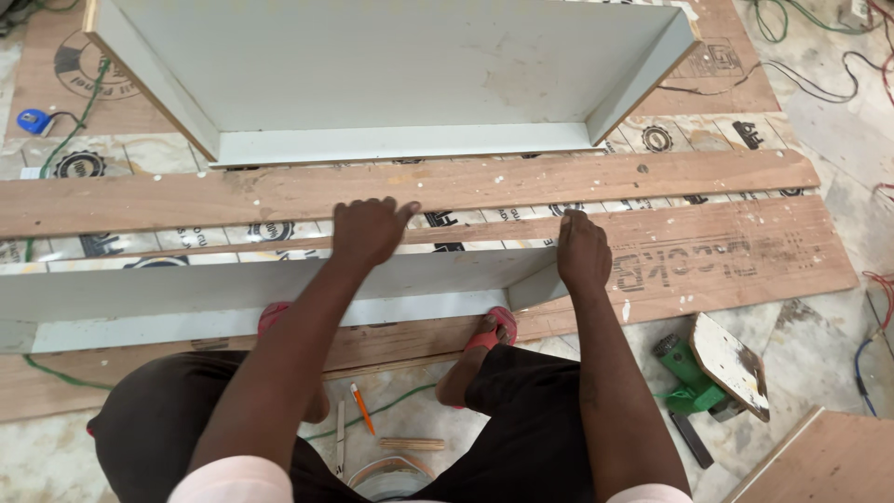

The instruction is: The person is assembling a white wooden cabinet or drawer unit on the floor. They repeatedly pick up small wooden sticks and press them into the grooves along the edges of the white panels to secure the joints. The person works methodically along the length of the furniture piece, ensuring the sticks are properly seated.

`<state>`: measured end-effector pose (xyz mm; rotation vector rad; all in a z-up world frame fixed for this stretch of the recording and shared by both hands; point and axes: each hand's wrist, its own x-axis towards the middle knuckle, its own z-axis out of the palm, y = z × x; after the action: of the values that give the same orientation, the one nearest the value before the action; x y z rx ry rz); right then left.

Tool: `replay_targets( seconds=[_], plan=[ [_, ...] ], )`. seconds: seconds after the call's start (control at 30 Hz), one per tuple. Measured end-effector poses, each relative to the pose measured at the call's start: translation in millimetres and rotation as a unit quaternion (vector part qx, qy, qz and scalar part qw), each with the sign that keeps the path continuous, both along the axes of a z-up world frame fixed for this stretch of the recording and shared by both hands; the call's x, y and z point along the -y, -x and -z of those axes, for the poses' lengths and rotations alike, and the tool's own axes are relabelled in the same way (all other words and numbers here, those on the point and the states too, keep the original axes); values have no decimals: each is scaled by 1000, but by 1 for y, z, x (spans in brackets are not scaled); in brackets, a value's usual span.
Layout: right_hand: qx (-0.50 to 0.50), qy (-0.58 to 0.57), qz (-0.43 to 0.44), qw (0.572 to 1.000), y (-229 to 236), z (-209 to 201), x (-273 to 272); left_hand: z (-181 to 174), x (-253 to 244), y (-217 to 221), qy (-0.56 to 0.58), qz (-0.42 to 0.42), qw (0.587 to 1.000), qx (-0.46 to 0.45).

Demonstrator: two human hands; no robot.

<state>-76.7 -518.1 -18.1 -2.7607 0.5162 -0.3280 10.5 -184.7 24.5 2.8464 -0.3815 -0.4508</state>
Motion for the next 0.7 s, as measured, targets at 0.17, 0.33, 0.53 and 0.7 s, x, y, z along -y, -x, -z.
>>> replay_targets(
  seconds=[0.17,0.33,0.53,0.7],
  plan=[
    [-3,-2,1,1000,-1,0,3,0,-78,-1,-37,-40,998,30],
    [-5,-12,11,1000,-1,2,6,17,-182,-14,-105,-108,989,13],
    [26,-82,45,995,-3,15,24,41,-265,-14,-130,-167,941,263],
    [192,-457,78,865,-4,40,62,38,-156,-30,116,-33,971,205]
  ],
)
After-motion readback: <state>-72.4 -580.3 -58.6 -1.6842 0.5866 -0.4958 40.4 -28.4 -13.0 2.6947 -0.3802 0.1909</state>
